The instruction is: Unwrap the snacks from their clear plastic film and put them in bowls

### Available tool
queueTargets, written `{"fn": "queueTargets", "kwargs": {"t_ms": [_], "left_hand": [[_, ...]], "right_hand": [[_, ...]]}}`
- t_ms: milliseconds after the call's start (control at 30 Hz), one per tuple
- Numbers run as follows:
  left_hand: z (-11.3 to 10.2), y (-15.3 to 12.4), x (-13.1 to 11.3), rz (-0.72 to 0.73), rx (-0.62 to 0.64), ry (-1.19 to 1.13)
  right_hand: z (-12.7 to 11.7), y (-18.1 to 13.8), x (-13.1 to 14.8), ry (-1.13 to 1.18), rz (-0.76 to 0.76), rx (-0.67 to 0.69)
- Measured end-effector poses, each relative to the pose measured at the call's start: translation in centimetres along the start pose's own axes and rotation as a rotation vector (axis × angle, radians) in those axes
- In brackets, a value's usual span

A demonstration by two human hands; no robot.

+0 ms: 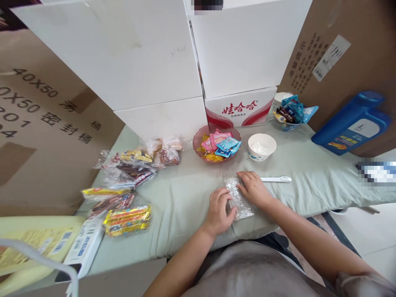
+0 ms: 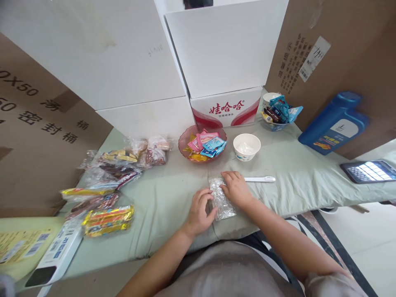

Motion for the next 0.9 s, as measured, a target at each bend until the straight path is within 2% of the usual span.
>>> {"fn": "queueTargets", "kwargs": {"t_ms": [133,200,267,333,400,467,500,567,633,700,733,800,900], "left_hand": [[-1.5,-0.3,1.7,-0.099,-0.125,-0.131],[-1.9,-0.4,2.3,-0.127,-0.166,-0.174],[-2.0,-0.5,2.7,-0.145,-0.189,-0.195],[-1.9,-0.6,3.0,-0.155,-0.199,-0.21],[-2.0,-0.8,3.3,-0.164,-0.216,-0.232],[-2.2,-1.0,3.7,-0.179,-0.248,-0.264],[-2.4,-1.1,3.9,-0.186,-0.272,-0.279],[-3.1,-1.4,4.1,-0.199,-0.327,-0.287],[-4.0,-1.7,3.7,-0.179,-0.374,-0.242],[-4.2,-1.4,2.5,-0.096,-0.343,-0.175],[-3.8,-1.0,1.5,-0.029,-0.277,-0.149],[-1.9,-0.2,-0.7,0.129,-0.06,-0.109],[1.4,0.2,-2.6,0.246,0.242,-0.025]], "right_hand": [[0.5,1.2,-0.9,-0.028,0.118,0.116],[0.2,1.7,-1.2,0.022,0.139,0.122],[-1.2,1.9,-1.4,0.106,0.125,0.082],[-4.2,1.5,-1.3,0.283,0.074,-0.053],[-8.3,0.0,-0.9,0.466,0.002,-0.282],[-11.5,-2.3,0.4,0.5,-0.093,-0.469],[-12.2,-3.3,1.5,0.471,-0.155,-0.5],[-11.1,-4.6,4.1,0.39,-0.3,-0.414],[-7.7,-5.8,6.5,0.311,-0.445,-0.234],[-3.9,-7.5,7.8,0.251,-0.541,-0.081],[-2.3,-8.4,8.1,0.241,-0.563,-0.033],[-0.3,-9.9,8.1,0.247,-0.565,0.028],[0.5,-11.2,7.6,0.279,-0.529,0.061]]}}
Point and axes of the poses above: each hand's wrist, its own y-axis towards the middle knuckle, its own z-axis out of the palm, x = y × z, the point moved 10 cm from there along y, towards the middle knuckle, and after that the axes turned 10 degrees about x, right-handed, at the moved point
